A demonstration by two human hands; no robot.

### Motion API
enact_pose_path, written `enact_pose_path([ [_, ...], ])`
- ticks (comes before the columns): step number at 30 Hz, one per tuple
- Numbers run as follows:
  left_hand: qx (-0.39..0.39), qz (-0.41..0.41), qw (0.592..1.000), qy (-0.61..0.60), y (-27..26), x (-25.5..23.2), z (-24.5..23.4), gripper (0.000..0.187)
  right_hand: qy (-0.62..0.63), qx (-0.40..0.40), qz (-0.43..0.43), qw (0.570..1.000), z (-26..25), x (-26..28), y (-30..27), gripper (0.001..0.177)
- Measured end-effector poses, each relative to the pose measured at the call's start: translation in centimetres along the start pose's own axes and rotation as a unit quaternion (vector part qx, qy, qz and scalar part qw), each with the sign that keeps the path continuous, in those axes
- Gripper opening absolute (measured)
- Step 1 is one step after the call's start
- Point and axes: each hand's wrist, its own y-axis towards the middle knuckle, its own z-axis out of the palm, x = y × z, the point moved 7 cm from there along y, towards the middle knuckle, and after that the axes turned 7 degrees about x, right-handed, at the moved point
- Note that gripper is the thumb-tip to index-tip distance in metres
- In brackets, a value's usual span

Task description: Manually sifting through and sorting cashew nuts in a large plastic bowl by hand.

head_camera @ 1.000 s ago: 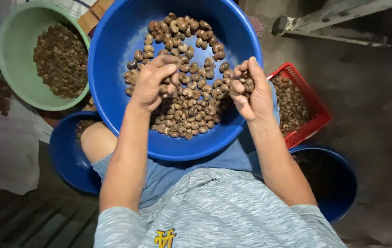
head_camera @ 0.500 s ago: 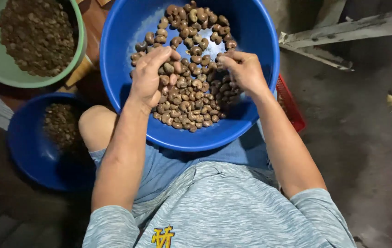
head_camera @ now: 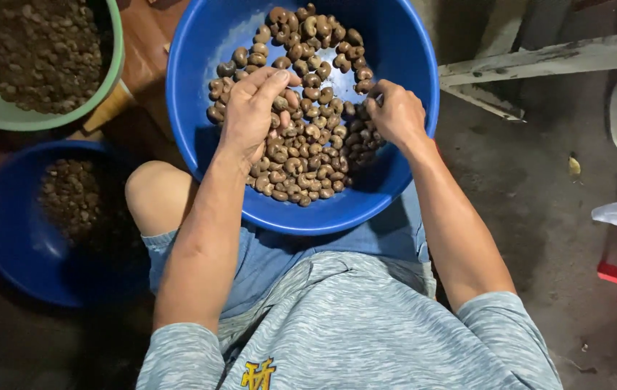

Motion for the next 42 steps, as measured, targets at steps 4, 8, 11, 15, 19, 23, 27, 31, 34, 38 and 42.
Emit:
enact_pose_path([
  [4,-0.004,-0.003,1.000,-0.003,0.2,0.5,-0.4,0.014,-0.031,0.064,0.034,0.997,1.2,0.7,0.1,0.022],
  [8,-0.009,-0.002,1.000,0.018,0.3,0.6,-0.4,0.015,-0.095,0.046,-0.018,0.994,3.2,-0.7,0.4,0.034],
  [11,-0.012,-0.007,0.999,0.030,0.4,0.6,-0.1,0.014,-0.082,0.093,0.009,0.992,3.0,-0.3,-0.2,0.031],
  [15,-0.023,-0.027,0.998,0.054,0.4,0.7,0.0,0.016,-0.020,0.113,-0.013,0.993,2.9,-0.5,0.4,0.020],
  [19,-0.012,0.037,0.994,0.103,1.2,1.2,-0.6,0.024,-0.010,0.043,-0.019,0.999,2.5,-1.3,3.0,0.027],
  [23,-0.033,-0.035,0.996,0.069,0.7,0.8,-0.1,0.017,0.040,-0.077,-0.081,0.993,0.1,1.1,4.0,0.033],
  [27,-0.044,-0.042,0.994,0.087,0.6,0.4,-0.1,0.018,0.053,0.040,-0.075,0.995,0.3,2.5,4.2,0.044],
  [31,-0.037,-0.032,0.995,0.082,0.6,0.0,0.1,0.016,0.102,0.007,-0.063,0.993,-0.1,1.7,3.8,0.020],
  [34,-0.035,-0.040,0.995,0.084,0.7,0.1,0.2,0.017,0.130,-0.010,-0.019,0.991,-0.6,1.3,3.8,0.024],
  [38,-0.038,-0.028,0.995,0.092,0.9,0.4,-0.2,0.017,0.128,-0.061,-0.053,0.988,-0.6,2.2,4.6,0.028],
  [42,-0.062,-0.045,0.993,0.092,0.9,0.6,-0.6,0.019,0.020,-0.056,-0.091,0.994,1.1,2.8,6.6,0.048],
])
